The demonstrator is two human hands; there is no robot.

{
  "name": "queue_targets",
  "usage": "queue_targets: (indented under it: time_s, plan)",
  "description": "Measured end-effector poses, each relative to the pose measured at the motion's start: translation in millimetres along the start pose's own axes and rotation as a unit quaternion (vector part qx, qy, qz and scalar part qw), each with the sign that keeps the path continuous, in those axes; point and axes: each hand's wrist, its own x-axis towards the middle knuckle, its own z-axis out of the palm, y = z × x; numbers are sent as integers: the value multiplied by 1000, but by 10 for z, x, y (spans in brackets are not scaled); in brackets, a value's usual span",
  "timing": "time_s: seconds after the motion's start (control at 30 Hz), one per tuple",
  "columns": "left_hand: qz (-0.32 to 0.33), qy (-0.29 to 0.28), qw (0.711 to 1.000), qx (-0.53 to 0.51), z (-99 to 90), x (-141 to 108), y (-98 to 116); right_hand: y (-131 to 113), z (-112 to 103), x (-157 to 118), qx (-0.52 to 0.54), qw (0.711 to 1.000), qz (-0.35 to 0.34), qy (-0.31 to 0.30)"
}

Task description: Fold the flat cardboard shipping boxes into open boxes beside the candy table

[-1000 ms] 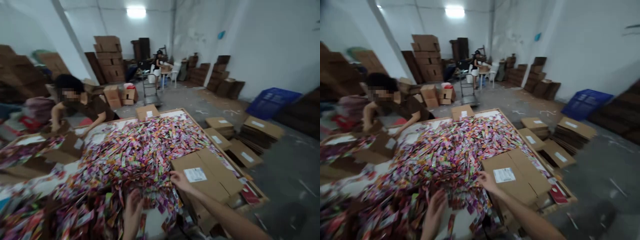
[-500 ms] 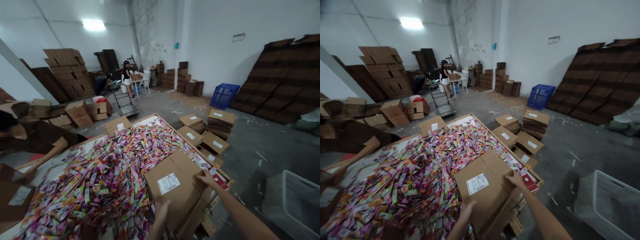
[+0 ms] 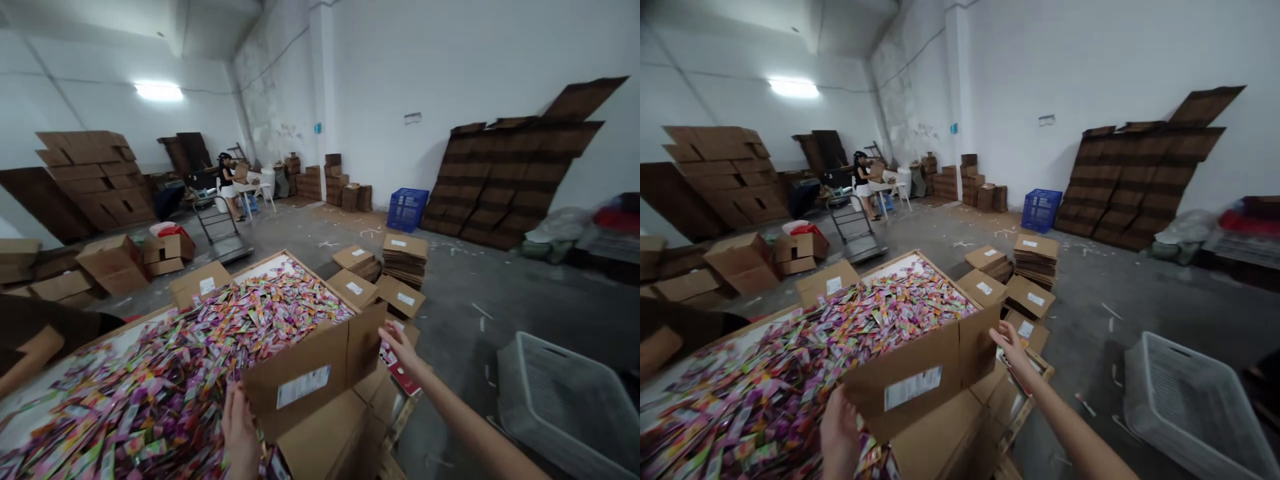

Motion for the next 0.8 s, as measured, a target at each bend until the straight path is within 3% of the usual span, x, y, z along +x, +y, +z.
queue_targets:
  time_s: [0.13,0.23,0.4,0.53,0.63,0.7,0.8]
  plan:
    - [-28,-66,996,48,-106,-134,360,-119,239,5,0,998,-56,25]
    - [-52,-42,996,53,-191,-136,475,-158,351,-59,-3,996,-91,14]
    - [-4,-87,985,148,-315,98,683,-545,315,-286,-59,983,-86,-152]
    - [23,-159,958,237,-167,141,874,-693,281,-298,-59,961,-91,-255]
    - [105,-256,893,355,7,41,770,-511,302,-257,-56,962,-47,-262]
    - [134,-298,865,380,116,-31,547,-340,353,-280,-99,972,-29,-213]
    - [127,-362,839,386,283,-11,171,-160,491,-327,-185,975,-56,-113]
